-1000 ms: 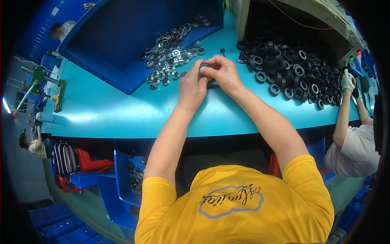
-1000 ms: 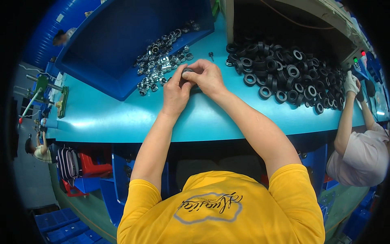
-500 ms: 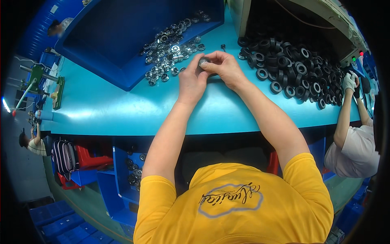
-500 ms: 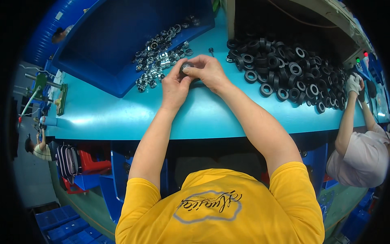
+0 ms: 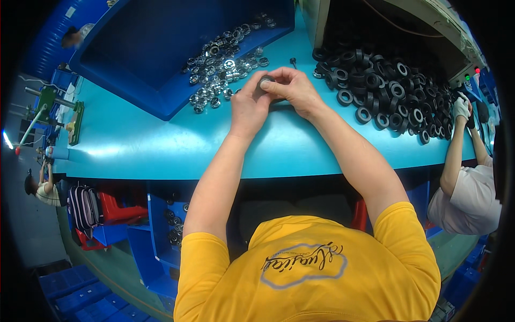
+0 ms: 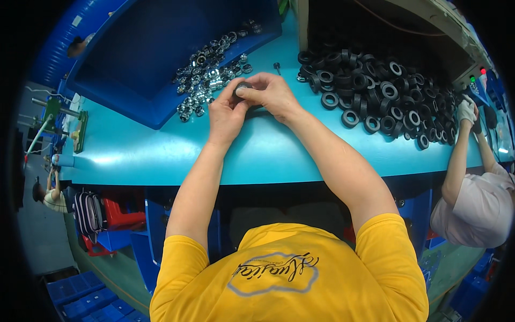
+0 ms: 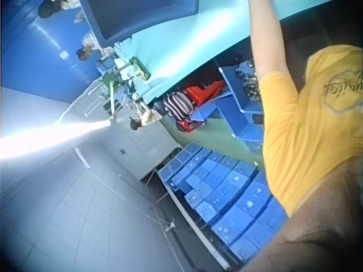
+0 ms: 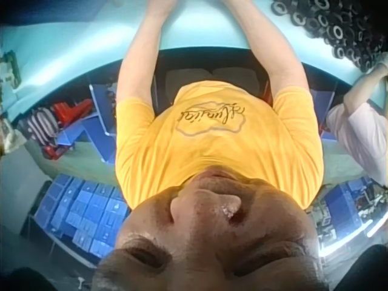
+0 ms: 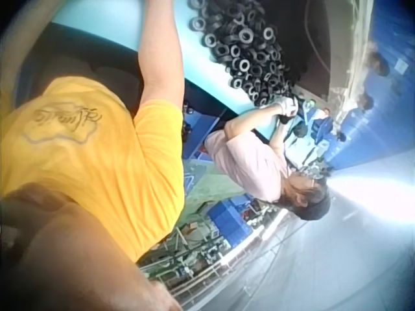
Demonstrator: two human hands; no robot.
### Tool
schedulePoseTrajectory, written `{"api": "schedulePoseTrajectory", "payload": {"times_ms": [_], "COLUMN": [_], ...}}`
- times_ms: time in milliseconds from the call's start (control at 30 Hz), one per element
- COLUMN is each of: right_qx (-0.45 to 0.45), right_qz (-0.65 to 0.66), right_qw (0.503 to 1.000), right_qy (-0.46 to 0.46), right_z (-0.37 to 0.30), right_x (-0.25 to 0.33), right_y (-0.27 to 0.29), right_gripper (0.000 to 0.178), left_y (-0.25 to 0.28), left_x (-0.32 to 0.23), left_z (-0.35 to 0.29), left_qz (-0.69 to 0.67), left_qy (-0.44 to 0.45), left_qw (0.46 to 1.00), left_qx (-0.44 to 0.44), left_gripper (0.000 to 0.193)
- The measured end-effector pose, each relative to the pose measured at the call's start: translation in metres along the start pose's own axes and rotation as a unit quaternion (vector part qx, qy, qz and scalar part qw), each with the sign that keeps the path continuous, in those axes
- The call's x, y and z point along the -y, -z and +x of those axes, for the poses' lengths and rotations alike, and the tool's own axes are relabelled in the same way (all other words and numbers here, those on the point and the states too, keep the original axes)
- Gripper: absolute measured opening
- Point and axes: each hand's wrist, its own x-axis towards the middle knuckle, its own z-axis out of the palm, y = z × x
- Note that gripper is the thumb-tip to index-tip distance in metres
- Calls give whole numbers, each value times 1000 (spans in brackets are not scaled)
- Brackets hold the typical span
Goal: Manually inserting metal bearings into small black rubber wheels at a factory workstation.
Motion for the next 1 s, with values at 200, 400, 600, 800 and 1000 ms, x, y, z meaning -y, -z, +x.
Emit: {"api": "schedulePoseTrajectory", "payload": {"times_ms": [200,400,600,800,1000], "right_qx": [-14,-2,7,-34,-26], "right_qz": [-32,-28,-12,-65,-58], "right_qw": [999,999,1000,997,997], "right_qy": [31,16,19,35,44], "right_z": [5,4,0,1,0], "right_x": [-8,-6,0,-3,-8], "right_y": [-1,-1,1,-5,-6], "right_gripper": [35,35,39,37,37], "left_y": [-1,0,0,0,2], "left_x": [-3,3,6,-5,14], "left_z": [-4,-3,3,0,-1], "left_qz": [58,87,-26,-5,90], "left_qy": [-35,-69,19,49,-78], "left_qw": [998,994,999,999,992], "left_qx": [-13,-10,3,-5,-32], "left_gripper": [47,49,51,52,49]}}
